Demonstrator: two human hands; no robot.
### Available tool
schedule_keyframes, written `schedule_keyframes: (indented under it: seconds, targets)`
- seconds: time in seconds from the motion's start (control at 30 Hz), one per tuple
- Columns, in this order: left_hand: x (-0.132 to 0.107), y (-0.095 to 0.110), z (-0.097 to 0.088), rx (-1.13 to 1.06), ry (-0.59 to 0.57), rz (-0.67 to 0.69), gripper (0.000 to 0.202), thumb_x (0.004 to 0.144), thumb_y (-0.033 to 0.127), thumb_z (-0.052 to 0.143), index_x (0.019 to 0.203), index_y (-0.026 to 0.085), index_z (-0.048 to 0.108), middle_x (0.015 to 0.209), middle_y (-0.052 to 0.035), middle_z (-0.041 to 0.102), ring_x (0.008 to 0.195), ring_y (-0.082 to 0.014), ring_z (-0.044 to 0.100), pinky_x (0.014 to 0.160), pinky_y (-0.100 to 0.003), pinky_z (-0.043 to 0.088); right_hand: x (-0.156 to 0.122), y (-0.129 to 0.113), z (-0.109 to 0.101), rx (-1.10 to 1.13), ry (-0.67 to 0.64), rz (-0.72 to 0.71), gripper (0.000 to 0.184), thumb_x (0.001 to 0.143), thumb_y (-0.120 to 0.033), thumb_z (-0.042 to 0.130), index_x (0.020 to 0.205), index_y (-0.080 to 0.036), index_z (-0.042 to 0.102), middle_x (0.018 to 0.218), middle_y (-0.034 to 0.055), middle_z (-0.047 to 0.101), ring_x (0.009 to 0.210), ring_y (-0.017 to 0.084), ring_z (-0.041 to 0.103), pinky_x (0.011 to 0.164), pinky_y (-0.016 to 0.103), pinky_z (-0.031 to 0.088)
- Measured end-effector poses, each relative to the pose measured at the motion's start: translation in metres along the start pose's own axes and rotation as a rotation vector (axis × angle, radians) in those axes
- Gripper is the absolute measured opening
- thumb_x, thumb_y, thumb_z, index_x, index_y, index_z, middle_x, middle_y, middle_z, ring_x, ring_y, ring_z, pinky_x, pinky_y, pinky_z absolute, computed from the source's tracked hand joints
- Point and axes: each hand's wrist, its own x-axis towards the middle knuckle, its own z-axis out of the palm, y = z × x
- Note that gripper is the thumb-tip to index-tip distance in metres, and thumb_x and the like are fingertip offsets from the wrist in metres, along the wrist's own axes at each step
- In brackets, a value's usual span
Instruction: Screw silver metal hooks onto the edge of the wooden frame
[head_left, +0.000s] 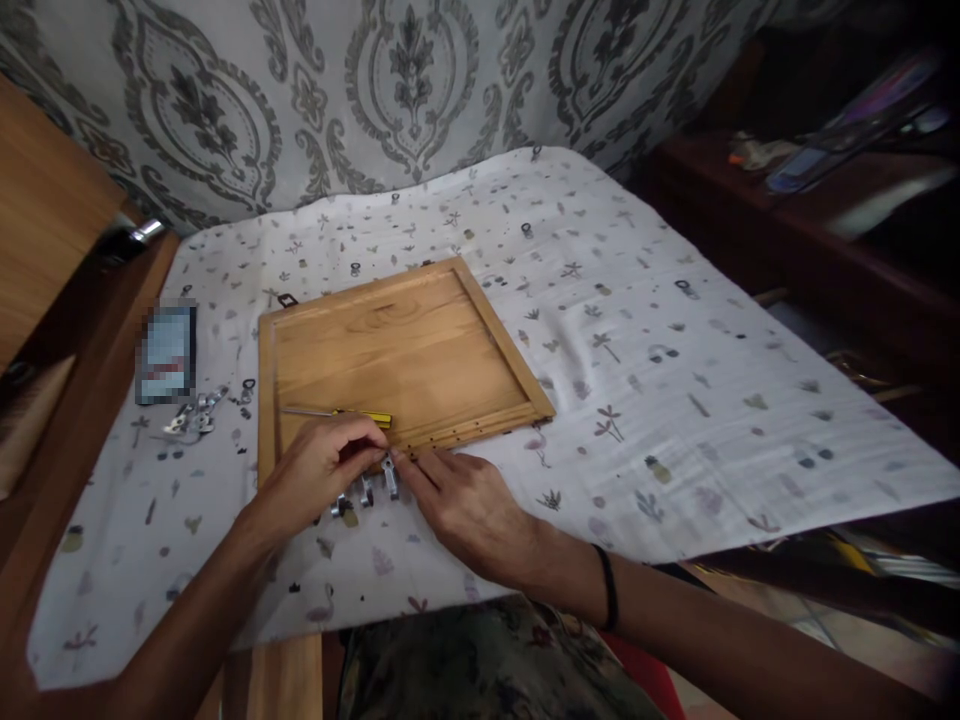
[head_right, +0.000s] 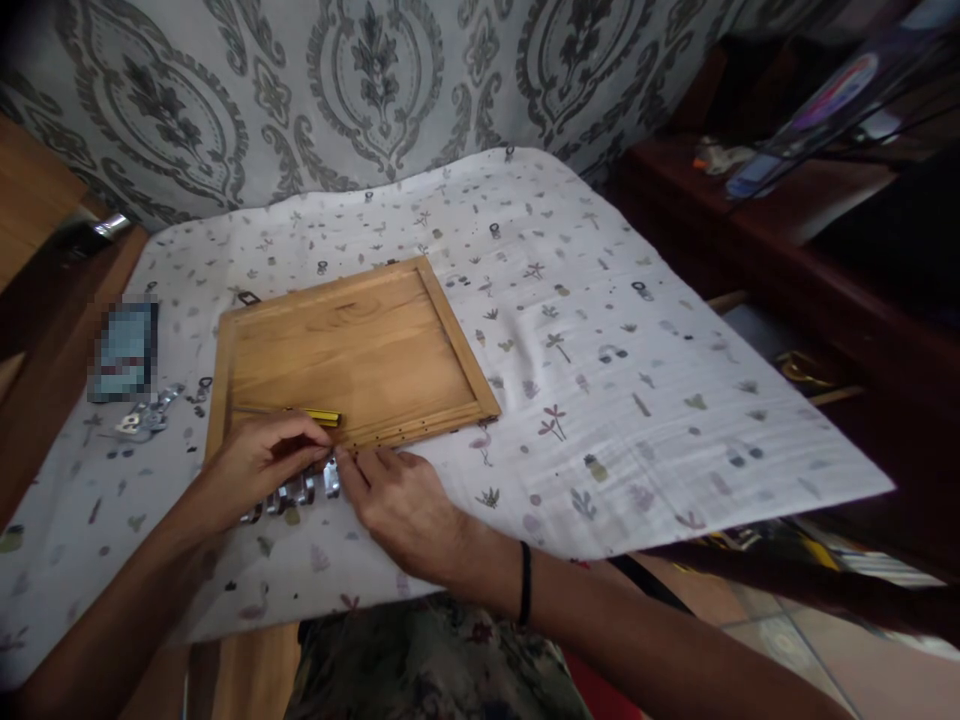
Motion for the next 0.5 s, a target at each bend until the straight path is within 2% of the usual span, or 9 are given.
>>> schedule_keyframes:
  seconds: [0.17,0.37,0.5]
  targets:
    - [0.0002,-0.0013,0.0007,-0.002,-0.004,0.035,0.01,0.088,0.018,0.064,0.079,0.019,0.069,0.073,0.0006,0.069,0.067,-0.0141,0.063,0.062,-0.023,0.044,0.0001,-0.001,0.0006,0.008,0.014,0.014,0.03,0.095,-0.006,0.051,0.125,-0.004,0.057,0.087,0.0066,0.067,0.07,0.02,0.06,0.058,0.033,0.048]
    - [0.0026,0.003,-0.0003,0.026,-0.023,0.197,0.017,0.093,0.011,0.059,0.078,0.017,0.067,0.072,0.0011,0.066,0.067,-0.0123,0.062,0.062,-0.022,0.043,-0.0008,-0.0004,0.0024,-0.007,0.012,0.009,0.033,0.094,-0.006,0.052,0.127,-0.004,0.058,0.087,0.0073,0.068,0.073,0.02,0.06,0.058,0.032,0.048]
    - [0.0031,0.0025,-0.0039,0.082,-0.057,0.249,0.019,0.097,0.012,0.057,0.08,0.016,0.065,0.075,0.0004,0.066,0.068,-0.012,0.062,0.062,-0.021,0.043,-0.0009,-0.0007,0.0029,-0.004,0.021,0.011,0.034,0.093,-0.006,0.055,0.127,-0.004,0.059,0.088,0.0074,0.068,0.073,0.02,0.061,0.058,0.033,0.048]
